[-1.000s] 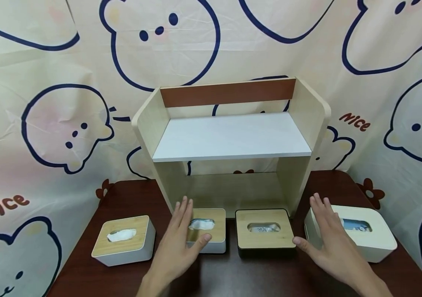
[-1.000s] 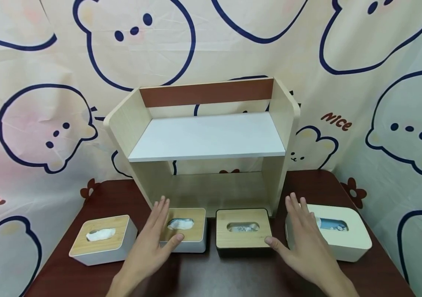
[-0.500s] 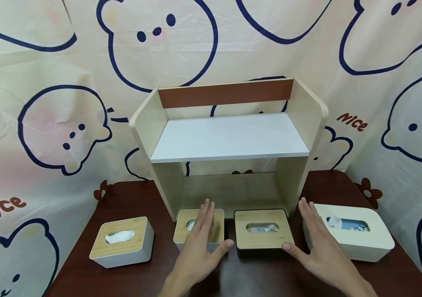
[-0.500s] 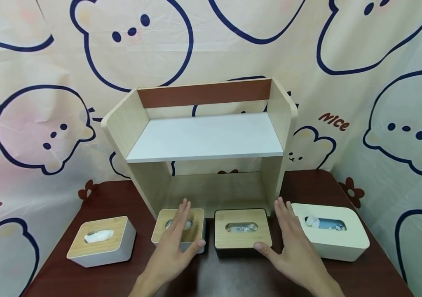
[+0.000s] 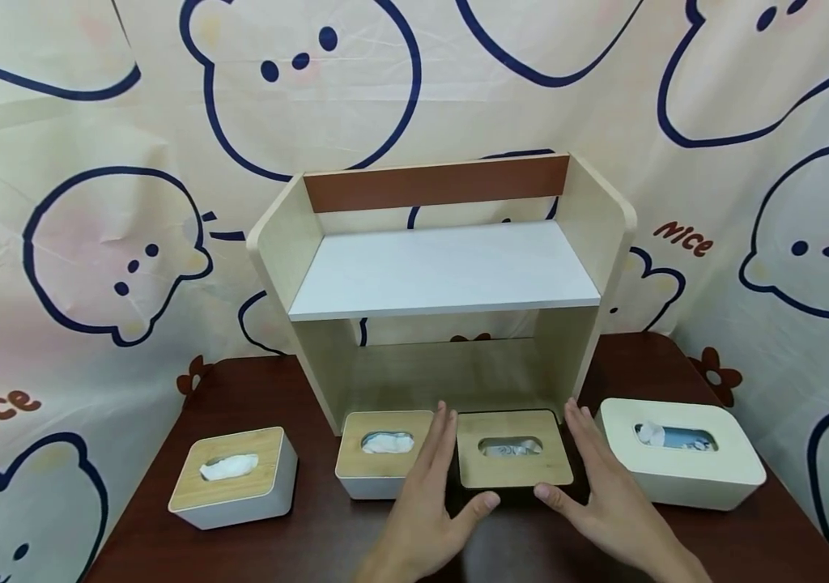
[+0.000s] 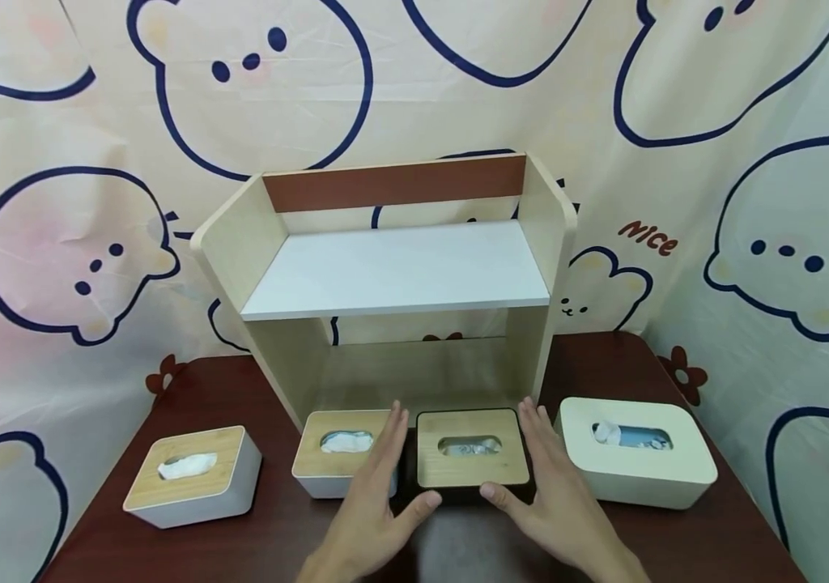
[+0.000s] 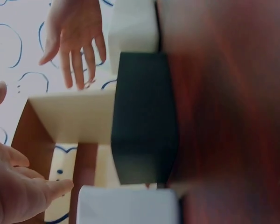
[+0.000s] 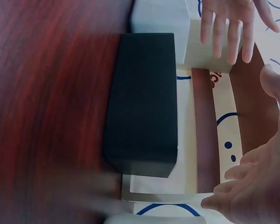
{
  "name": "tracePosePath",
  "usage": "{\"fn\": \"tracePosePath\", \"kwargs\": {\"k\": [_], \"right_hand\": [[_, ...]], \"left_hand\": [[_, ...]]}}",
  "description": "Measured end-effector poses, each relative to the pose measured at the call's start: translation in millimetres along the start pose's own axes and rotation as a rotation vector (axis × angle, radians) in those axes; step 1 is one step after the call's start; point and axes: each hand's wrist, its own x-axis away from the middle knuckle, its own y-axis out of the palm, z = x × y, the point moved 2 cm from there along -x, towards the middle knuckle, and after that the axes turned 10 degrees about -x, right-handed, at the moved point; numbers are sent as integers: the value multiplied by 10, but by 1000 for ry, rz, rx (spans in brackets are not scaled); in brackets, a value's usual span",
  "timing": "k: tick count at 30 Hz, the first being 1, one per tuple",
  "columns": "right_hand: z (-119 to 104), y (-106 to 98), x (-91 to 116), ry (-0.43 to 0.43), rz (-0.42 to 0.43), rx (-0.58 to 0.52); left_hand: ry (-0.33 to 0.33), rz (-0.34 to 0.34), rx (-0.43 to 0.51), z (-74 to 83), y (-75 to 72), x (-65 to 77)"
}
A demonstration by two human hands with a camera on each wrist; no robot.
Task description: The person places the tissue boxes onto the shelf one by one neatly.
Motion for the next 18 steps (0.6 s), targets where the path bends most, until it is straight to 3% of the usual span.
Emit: {"fn": "tracePosePath", "kwargs": {"k": [7,18], "right_hand": [[60,93,1,9,-7,-66],[199,238,-26,50,-5,-100]], "left_hand": [[-26,-56,62,-15,196,5],[-110,-63,140,-89,414,-2]]}}
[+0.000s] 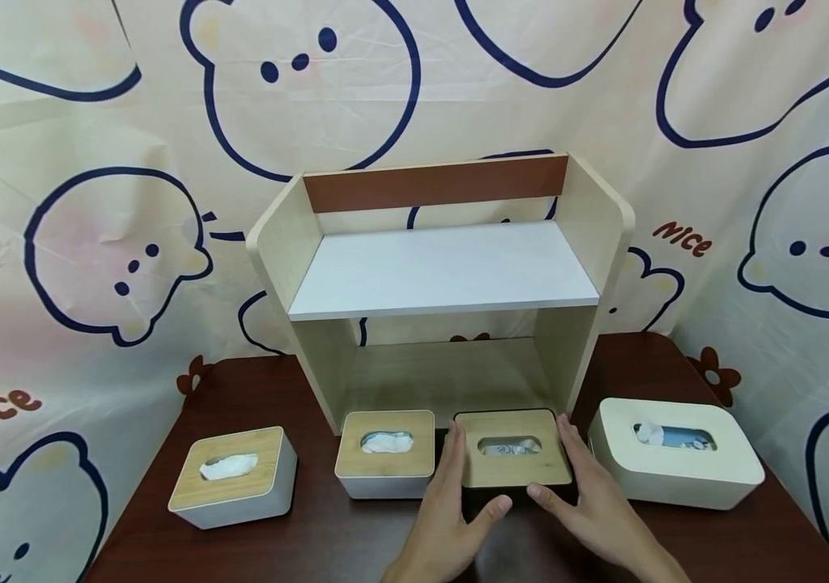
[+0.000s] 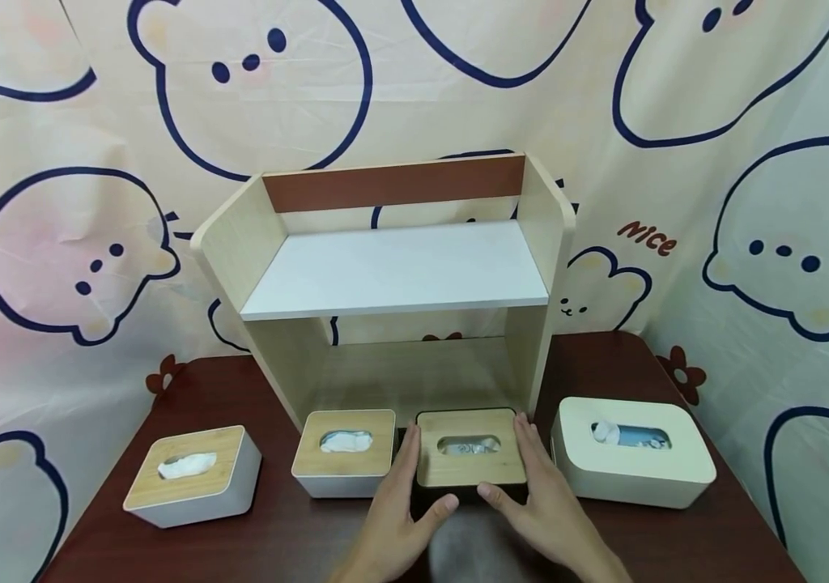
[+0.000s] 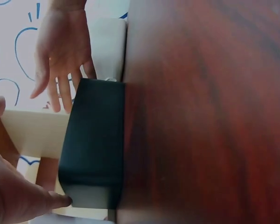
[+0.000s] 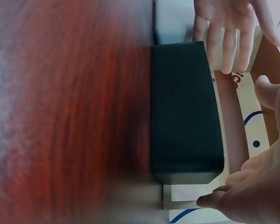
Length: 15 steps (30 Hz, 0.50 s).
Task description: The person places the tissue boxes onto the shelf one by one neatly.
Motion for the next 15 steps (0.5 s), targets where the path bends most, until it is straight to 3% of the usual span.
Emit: {"fn": "tracePosePath", "kwargs": {"k": [15], "right_hand": [[145,27,31,111,-35,13]], "left_hand": [[-181,30,72,7,75,15]]}}
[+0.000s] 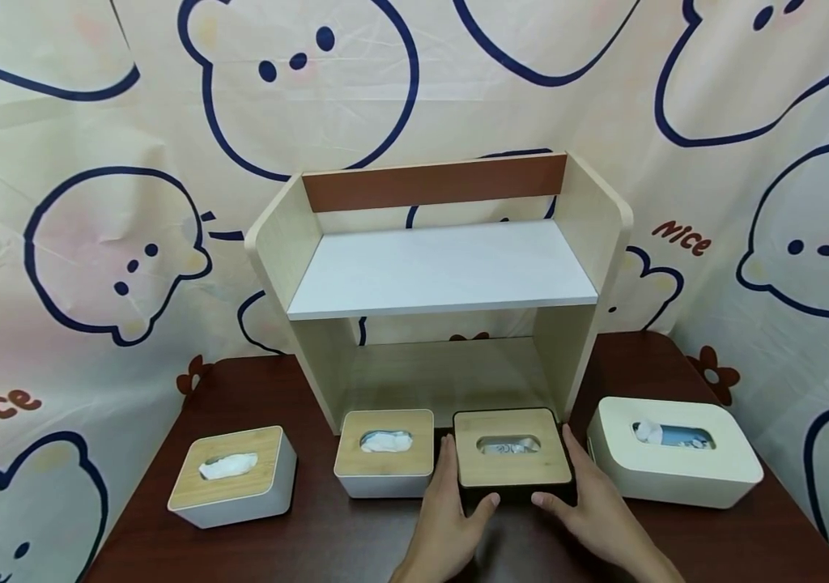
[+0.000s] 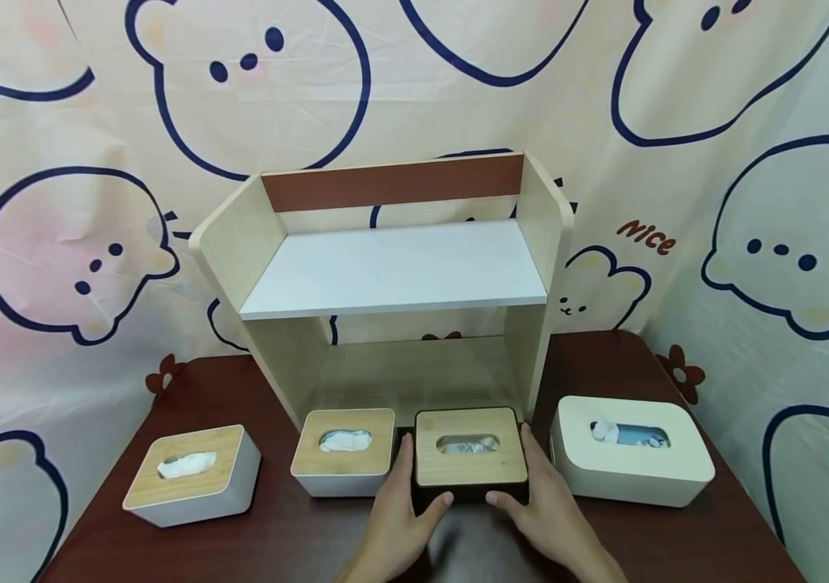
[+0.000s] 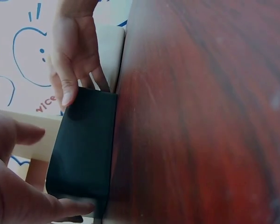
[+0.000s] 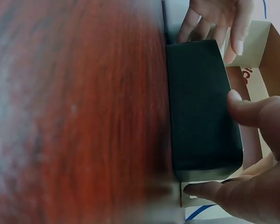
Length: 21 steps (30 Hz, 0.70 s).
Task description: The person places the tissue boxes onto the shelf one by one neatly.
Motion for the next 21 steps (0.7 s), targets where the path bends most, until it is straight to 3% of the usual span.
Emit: {"fn": "tracePosePath", "kwargs": {"k": [7,13,21], "right_hand": [[38,1,-12,63,7,18],[69,-7,-20,117,19,-34],[46,-10,-18,153,38,-111]], "left_hand": [[-14,37,-14,-40,34,-26],[-20,67,-48,-51,29,-47],[-90,68,9,-89,43,-58]]}}
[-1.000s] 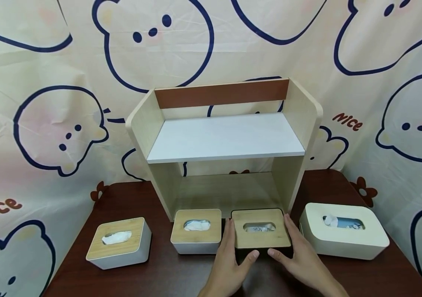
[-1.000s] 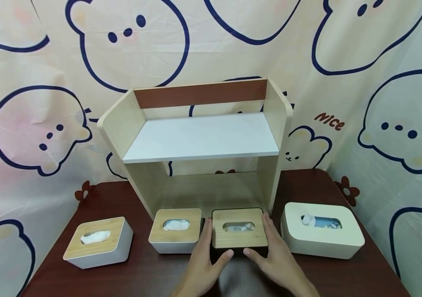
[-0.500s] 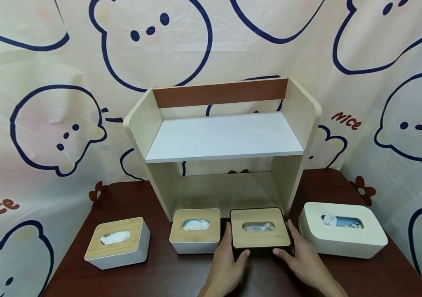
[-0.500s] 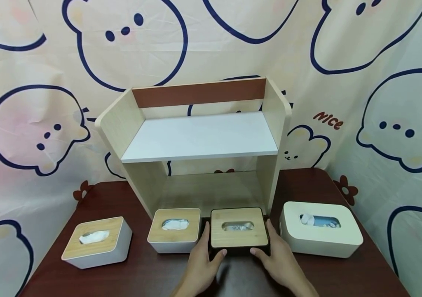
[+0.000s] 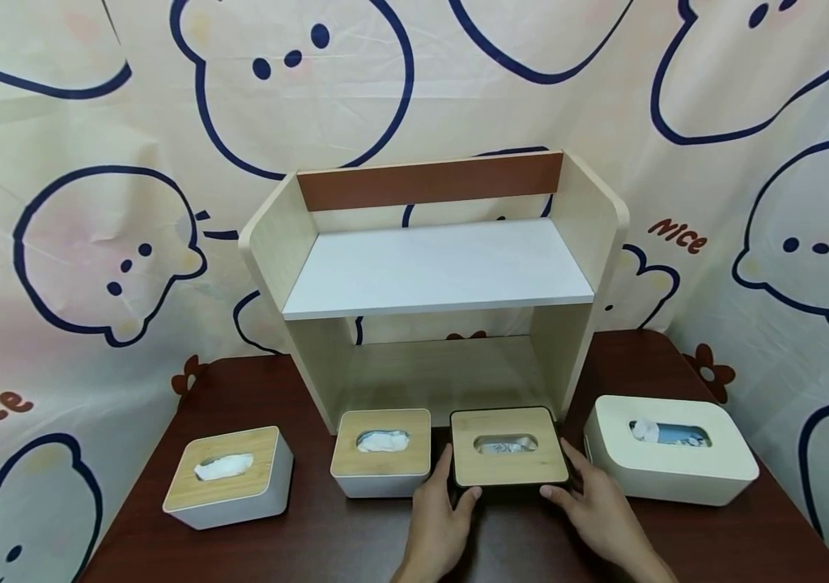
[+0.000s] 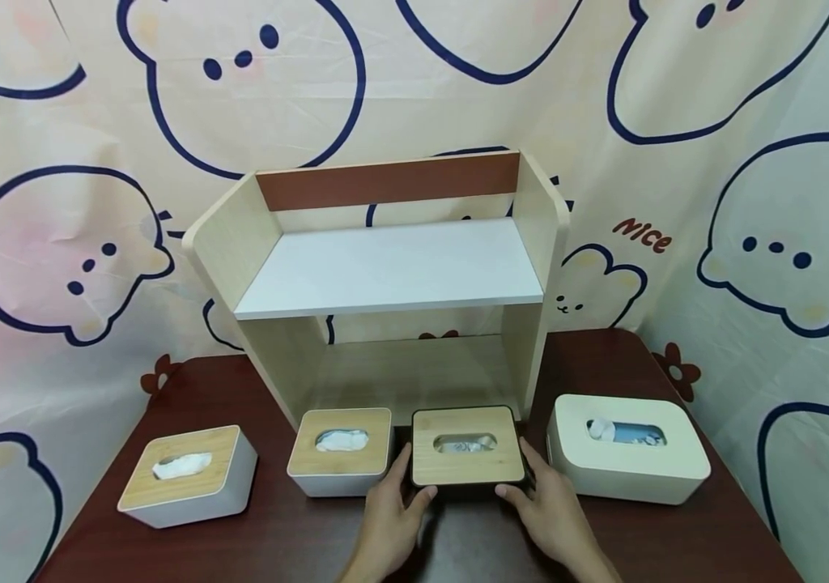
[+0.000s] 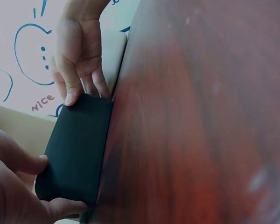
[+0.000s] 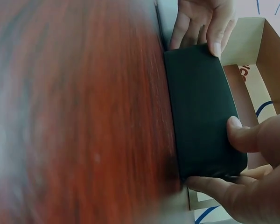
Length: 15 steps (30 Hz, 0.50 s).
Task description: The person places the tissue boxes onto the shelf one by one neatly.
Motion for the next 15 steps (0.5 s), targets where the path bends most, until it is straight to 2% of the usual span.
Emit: {"fn": "tracePosePath", "kwargs": {"k": [8,15], "right_hand": [[-4,16,25,-16,66,-46],[-70,11,50,-24,101,-34]], "left_hand": [[-29,40,58,-3,53,28],[15,142,38,41,65,43]]}}
